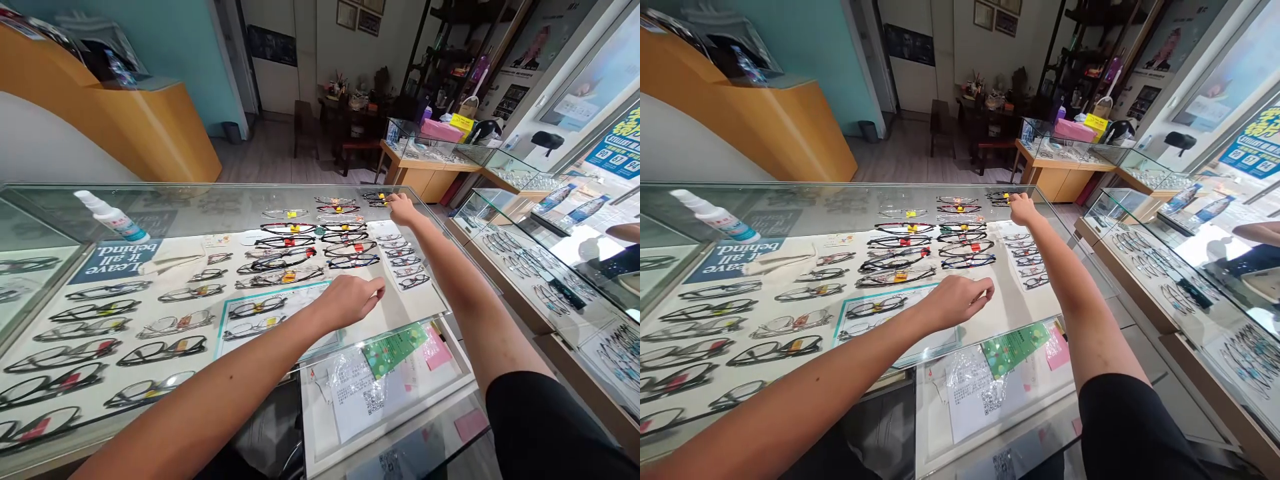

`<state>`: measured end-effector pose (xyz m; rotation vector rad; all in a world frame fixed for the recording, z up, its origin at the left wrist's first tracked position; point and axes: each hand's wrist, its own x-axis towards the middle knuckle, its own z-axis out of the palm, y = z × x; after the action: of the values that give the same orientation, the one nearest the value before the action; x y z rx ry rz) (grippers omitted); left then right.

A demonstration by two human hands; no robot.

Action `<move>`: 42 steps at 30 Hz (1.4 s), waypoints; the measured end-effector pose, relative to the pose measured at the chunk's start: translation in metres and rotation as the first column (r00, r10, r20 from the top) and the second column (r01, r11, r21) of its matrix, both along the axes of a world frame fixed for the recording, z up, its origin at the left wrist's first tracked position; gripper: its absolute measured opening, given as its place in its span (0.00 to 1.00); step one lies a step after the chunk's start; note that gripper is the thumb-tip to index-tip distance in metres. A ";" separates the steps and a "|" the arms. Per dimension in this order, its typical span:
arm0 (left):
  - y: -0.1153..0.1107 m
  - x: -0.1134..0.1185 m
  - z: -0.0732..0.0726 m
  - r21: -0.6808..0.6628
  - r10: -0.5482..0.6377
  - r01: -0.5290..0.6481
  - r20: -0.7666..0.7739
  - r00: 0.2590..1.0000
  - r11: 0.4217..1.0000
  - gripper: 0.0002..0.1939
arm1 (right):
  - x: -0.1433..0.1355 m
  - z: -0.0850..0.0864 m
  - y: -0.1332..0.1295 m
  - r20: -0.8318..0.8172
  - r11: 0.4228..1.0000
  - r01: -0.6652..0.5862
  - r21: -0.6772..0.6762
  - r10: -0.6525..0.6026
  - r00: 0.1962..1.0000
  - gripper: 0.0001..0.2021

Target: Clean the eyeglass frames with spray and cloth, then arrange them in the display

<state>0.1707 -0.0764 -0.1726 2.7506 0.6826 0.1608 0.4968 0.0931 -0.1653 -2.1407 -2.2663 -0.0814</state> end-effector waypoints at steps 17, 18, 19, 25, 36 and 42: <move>0.001 0.003 0.003 0.021 -0.013 0.011 0.057 0.998 1.000 0.09 | -0.001 0.042 -0.310 -0.207 0.977 -0.199 0.078 0.211 0.955 0.32; 0.001 0.004 0.004 0.019 -0.015 0.014 0.067 0.998 1.000 0.09 | -0.010 0.047 -0.343 -0.283 0.975 -0.223 0.013 0.217 0.934 0.30; 0.001 0.004 0.004 0.014 -0.019 0.018 0.079 0.997 1.000 0.09 | -0.020 0.051 -0.372 -0.355 0.963 -0.255 -0.086 0.210 0.911 0.29; 0.002 0.006 -0.001 -0.087 -0.035 0.054 0.206 0.978 0.995 0.07 | -0.083 0.016 -0.445 -0.423 0.864 -0.300 -0.405 0.114 0.899 0.24; 0.008 0.005 -0.008 -0.151 -0.008 0.037 0.186 0.982 0.988 0.07 | -0.098 -0.121 -0.267 -0.064 0.996 0.036 -0.083 -0.041 0.997 0.25; 0.006 0.000 -0.010 -0.178 0.004 0.022 0.145 0.989 0.984 0.07 | -0.045 -0.151 -0.146 -0.058 0.996 0.036 0.086 -0.031 0.998 0.28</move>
<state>0.1708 -0.0704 -0.1825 2.5412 0.6140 0.2802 0.4521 -0.0529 -0.3159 -2.1105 -2.1552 -0.1161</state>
